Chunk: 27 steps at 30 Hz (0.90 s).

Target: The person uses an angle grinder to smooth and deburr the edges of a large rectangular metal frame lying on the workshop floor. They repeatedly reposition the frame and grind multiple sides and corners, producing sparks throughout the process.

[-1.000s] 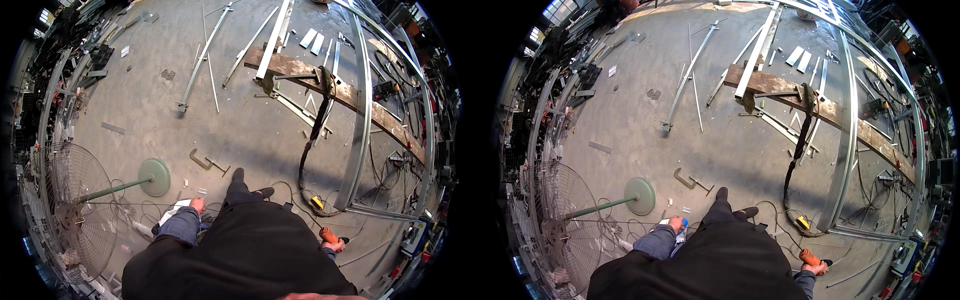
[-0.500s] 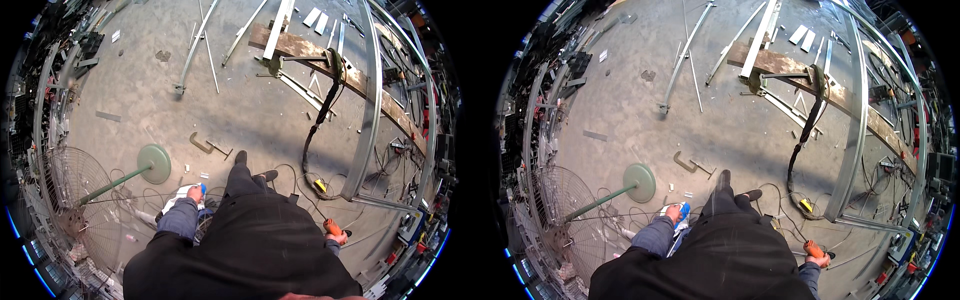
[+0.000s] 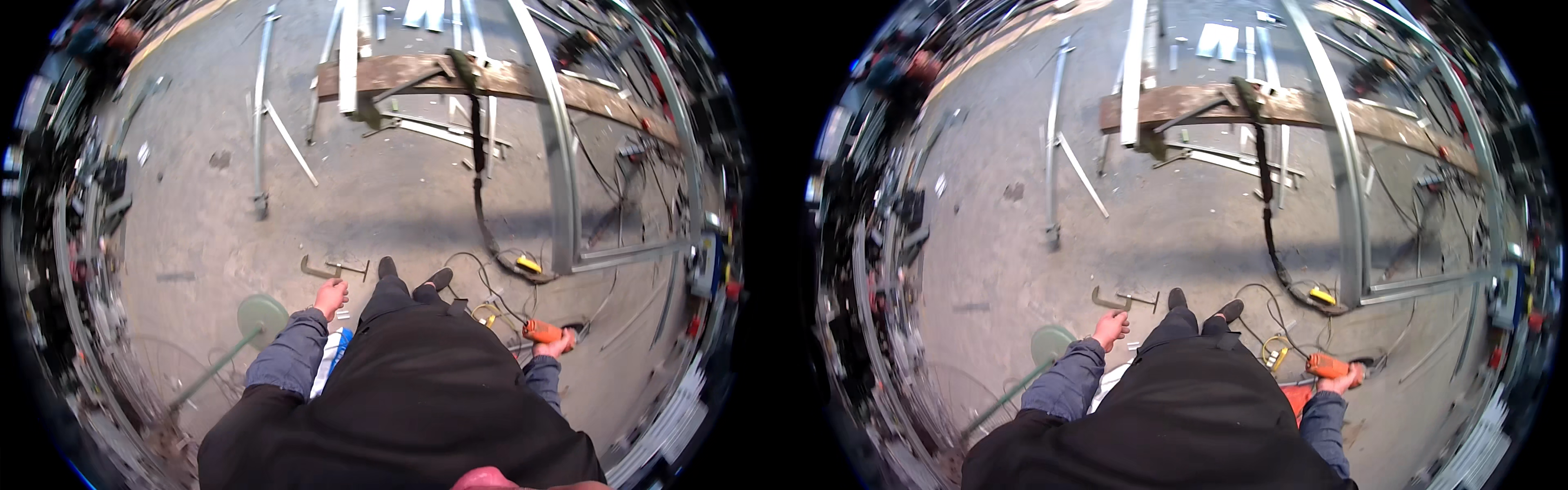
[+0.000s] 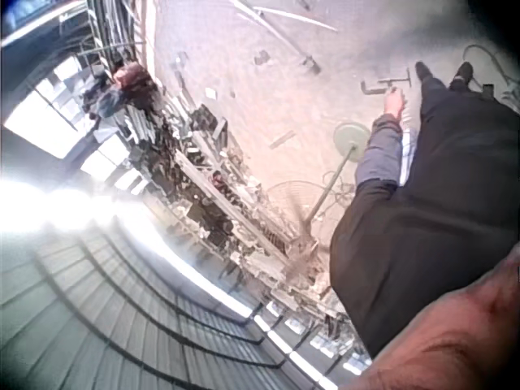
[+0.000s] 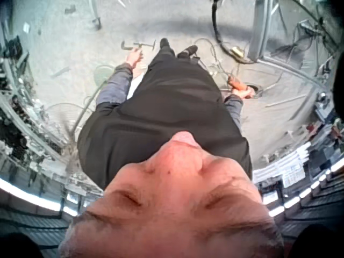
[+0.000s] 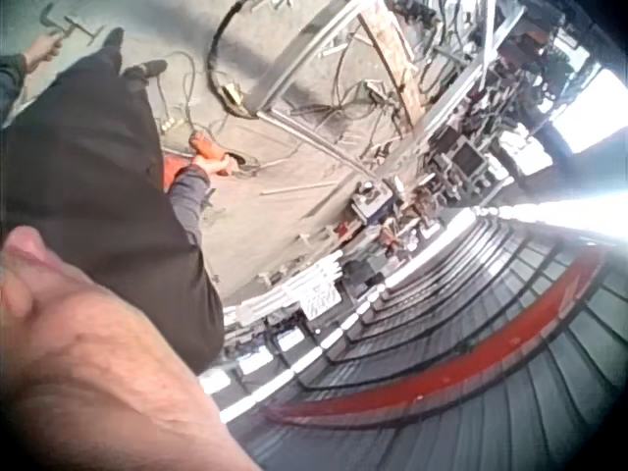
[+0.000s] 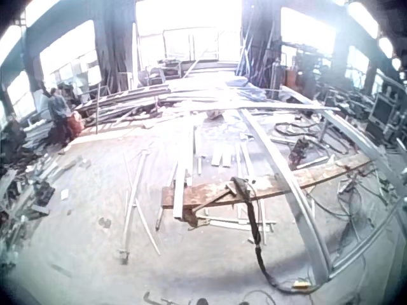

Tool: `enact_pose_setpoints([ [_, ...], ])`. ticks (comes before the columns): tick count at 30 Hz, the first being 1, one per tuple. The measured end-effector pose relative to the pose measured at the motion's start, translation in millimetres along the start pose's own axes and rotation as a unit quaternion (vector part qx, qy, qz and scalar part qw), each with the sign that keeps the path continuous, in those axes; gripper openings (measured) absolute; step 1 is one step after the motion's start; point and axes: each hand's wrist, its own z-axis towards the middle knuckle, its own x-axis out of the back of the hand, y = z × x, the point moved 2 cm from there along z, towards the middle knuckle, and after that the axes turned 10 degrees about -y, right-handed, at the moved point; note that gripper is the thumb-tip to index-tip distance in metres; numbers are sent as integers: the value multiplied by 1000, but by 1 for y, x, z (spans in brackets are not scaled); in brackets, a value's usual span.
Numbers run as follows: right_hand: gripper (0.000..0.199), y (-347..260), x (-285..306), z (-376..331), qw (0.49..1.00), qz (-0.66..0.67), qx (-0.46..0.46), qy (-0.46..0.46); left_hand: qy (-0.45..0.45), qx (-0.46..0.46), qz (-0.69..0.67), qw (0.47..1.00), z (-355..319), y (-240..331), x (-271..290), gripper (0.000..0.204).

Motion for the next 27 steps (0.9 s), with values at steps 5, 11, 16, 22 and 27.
enact_pose_setpoints([
  [5, 32, 40, -70, -58, 992, 108, -53, -22, -205, -117, 208, 949, -7, 165, -133, 49],
  [11, 41, 57, -98, -80, 962, 236, -112, -80, -454, -159, 452, 751, -73, 201, -373, 52],
  [16, 45, 108, -73, -57, 945, 257, -159, -125, -401, -104, 743, 526, -64, 127, -471, 72],
  [22, 37, 129, -78, -4, 897, 314, -242, -195, -332, -20, 682, 652, -29, 90, -527, 62],
  [27, 33, 132, -79, 30, 880, 347, -276, -169, -260, 9, 669, 696, 8, 65, -549, 42],
])
